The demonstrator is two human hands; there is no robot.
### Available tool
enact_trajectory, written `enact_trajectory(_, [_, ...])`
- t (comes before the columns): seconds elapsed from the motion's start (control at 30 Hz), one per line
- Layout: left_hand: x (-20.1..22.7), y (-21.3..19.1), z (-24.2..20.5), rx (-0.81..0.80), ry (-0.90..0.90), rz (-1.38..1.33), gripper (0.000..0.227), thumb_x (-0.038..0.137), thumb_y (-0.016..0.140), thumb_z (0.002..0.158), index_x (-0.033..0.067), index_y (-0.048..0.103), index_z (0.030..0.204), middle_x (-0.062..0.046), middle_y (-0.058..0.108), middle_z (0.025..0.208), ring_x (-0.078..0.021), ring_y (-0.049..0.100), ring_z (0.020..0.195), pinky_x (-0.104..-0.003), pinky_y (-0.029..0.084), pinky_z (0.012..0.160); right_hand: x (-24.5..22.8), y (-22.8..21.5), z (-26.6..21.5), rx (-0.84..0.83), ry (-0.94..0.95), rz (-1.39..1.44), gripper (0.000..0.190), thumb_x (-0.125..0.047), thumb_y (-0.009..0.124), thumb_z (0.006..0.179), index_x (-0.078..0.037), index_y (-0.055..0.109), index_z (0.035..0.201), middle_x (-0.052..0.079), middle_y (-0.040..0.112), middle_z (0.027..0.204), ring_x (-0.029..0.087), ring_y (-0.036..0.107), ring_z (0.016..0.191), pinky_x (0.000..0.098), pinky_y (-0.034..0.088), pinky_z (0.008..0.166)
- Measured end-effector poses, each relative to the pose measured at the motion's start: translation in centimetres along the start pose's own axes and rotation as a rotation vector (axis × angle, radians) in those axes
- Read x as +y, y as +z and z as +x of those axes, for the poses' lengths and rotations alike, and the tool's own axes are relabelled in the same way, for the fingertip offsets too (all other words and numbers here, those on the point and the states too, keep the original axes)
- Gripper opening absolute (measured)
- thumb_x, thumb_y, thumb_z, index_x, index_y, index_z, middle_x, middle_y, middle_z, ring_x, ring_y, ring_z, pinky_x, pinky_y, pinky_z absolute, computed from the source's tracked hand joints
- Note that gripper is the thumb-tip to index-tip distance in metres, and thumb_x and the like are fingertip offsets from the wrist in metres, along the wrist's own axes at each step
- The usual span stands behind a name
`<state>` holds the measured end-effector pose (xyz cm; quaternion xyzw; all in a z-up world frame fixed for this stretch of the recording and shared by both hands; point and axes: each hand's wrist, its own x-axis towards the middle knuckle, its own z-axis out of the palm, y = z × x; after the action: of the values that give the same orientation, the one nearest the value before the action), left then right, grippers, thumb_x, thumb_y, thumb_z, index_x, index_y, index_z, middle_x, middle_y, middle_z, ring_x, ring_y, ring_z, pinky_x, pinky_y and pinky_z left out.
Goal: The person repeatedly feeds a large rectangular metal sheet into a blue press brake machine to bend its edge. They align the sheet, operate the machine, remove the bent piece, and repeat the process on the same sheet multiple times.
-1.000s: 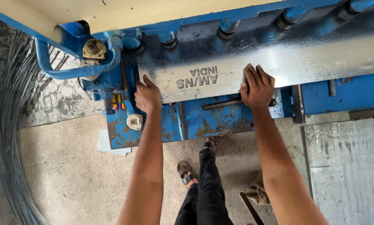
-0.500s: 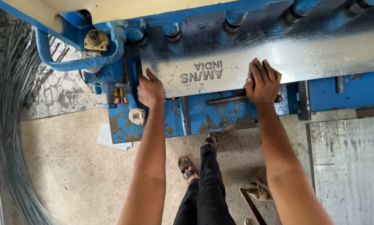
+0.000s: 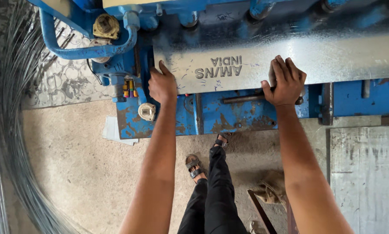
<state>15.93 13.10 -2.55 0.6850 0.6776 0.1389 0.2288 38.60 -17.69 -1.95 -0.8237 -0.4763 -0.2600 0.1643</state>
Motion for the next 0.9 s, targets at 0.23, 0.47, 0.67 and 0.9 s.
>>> enact_trajectory(0.23, [-0.8, 0.2, 0.7, -0.067, 0.033, -0.046, 0.053, 0.059, 0.045, 0.102, 0.0117, 0.068, 0.109, -0.024, 0.075, 0.092, -0.0475, 0.072, 0.087, -0.058, 0.058, 0.075, 0.9, 0.7, -0.4, 0.043, -0.066, 0.031, 0.079, -0.078, 0.042, 0.101, -0.013, 0.072, 0.136, 0.01, 0.073, 0.139, 0.031, 0.058, 0.136, 0.0482, 0.038, 0.1])
enact_trajectory(0.47, [-0.9, 0.3, 0.4, -0.039, 0.02, -0.066, 0.053, 0.058, 0.048, 0.1, 0.0111, 0.071, 0.105, -0.023, 0.075, 0.091, -0.0473, 0.072, 0.086, -0.058, 0.058, 0.073, 1.5, 1.2, -0.9, 0.047, -0.077, 0.023, 0.082, -0.081, 0.044, 0.1, -0.012, 0.073, 0.136, 0.011, 0.073, 0.139, 0.032, 0.058, 0.136, 0.0479, 0.038, 0.1])
enact_trajectory(0.67, [-1.2, 0.7, 0.7, -0.041, -0.003, -0.111, 0.052, 0.059, 0.05, 0.098, 0.013, 0.073, 0.103, -0.021, 0.076, 0.093, -0.0458, 0.072, 0.087, -0.057, 0.058, 0.074, 1.4, 1.2, -0.9, 0.049, -0.075, 0.032, 0.083, -0.079, 0.043, 0.101, -0.011, 0.074, 0.136, 0.012, 0.074, 0.138, 0.032, 0.058, 0.136, 0.0477, 0.038, 0.103])
enact_trajectory(0.9, [-0.9, 0.5, 1.0, -0.082, -0.069, -0.13, 0.052, 0.061, 0.051, 0.095, 0.0159, 0.074, 0.106, -0.018, 0.076, 0.099, -0.0457, 0.071, 0.094, -0.057, 0.057, 0.08, 1.1, 0.8, -0.6, 0.068, -0.049, 0.004, 0.072, -0.069, 0.046, 0.107, -0.009, 0.076, 0.132, 0.011, 0.077, 0.135, 0.03, 0.058, 0.132, 0.0493, 0.035, 0.106])
